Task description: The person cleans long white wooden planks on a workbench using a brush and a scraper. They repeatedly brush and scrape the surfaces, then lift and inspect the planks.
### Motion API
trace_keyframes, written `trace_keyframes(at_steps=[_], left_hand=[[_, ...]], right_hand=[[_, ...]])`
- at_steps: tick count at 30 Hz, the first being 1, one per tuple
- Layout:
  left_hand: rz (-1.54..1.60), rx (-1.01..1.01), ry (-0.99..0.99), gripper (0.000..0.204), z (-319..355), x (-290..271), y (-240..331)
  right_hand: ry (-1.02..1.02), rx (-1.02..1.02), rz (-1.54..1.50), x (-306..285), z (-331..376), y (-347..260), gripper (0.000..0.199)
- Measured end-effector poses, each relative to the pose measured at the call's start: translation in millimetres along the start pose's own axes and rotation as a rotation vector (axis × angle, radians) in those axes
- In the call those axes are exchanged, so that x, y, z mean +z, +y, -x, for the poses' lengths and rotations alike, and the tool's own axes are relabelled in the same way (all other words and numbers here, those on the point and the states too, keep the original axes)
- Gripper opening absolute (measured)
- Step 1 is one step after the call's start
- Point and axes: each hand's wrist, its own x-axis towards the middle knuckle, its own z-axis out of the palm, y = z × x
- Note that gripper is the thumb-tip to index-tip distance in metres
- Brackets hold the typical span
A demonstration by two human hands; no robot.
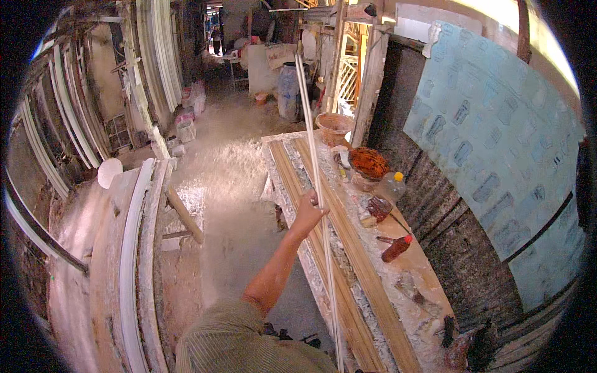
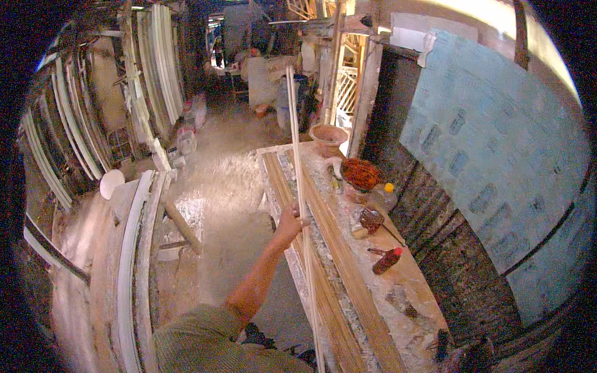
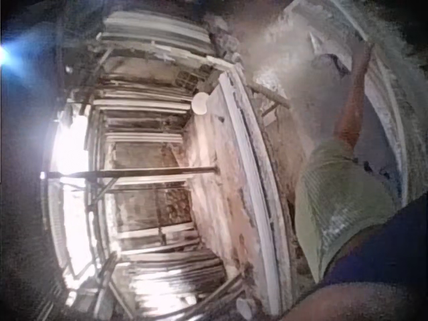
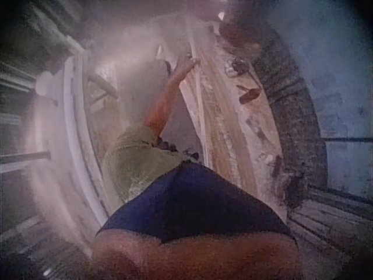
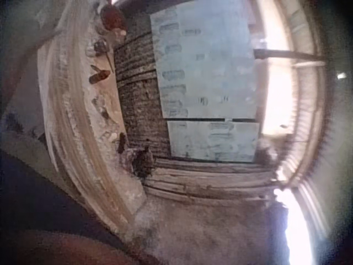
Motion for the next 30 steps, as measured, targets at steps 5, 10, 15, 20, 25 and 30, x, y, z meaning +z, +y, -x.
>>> trace_keyframes(at_steps=[5, 10, 15, 20, 25, 30], left_hand=[[-0.129, 0.195, 0.120, 0.054, -10.9, -53.0, 90.3], [-0.532, 0.519, 0.098, 0.050, -29.8, -129.5, 181.2], [0.467, 0.560, -0.067, 0.041, -72.4, -173.9, 230.2], [0.805, 0.137, -0.373, 0.047, -128.2, -231.7, 209.5], [0.712, -0.183, -0.285, 0.067, -217.3, -321.8, 156.1], [1.028, -0.100, -0.111, 0.047, -301.8, -407.6, 119.4]], right_hand=[[-0.025, -0.065, 0.004, 6.6, 6.9, -97.4, 0.030], [-0.086, -0.161, 0.007, 14.5, 7.5, -213.3, 0.030], [-0.170, -0.279, -0.036, 37.3, -9.1, -340.0, 0.030], [-0.265, -0.428, -0.053, 56.4, -44.2, -467.5, 0.029], [-0.359, -0.530, -0.078, 88.3, -84.1, -594.9, 0.029], [-0.429, -0.579, -0.127, 116.7, -145.6, -727.2, 0.029]])
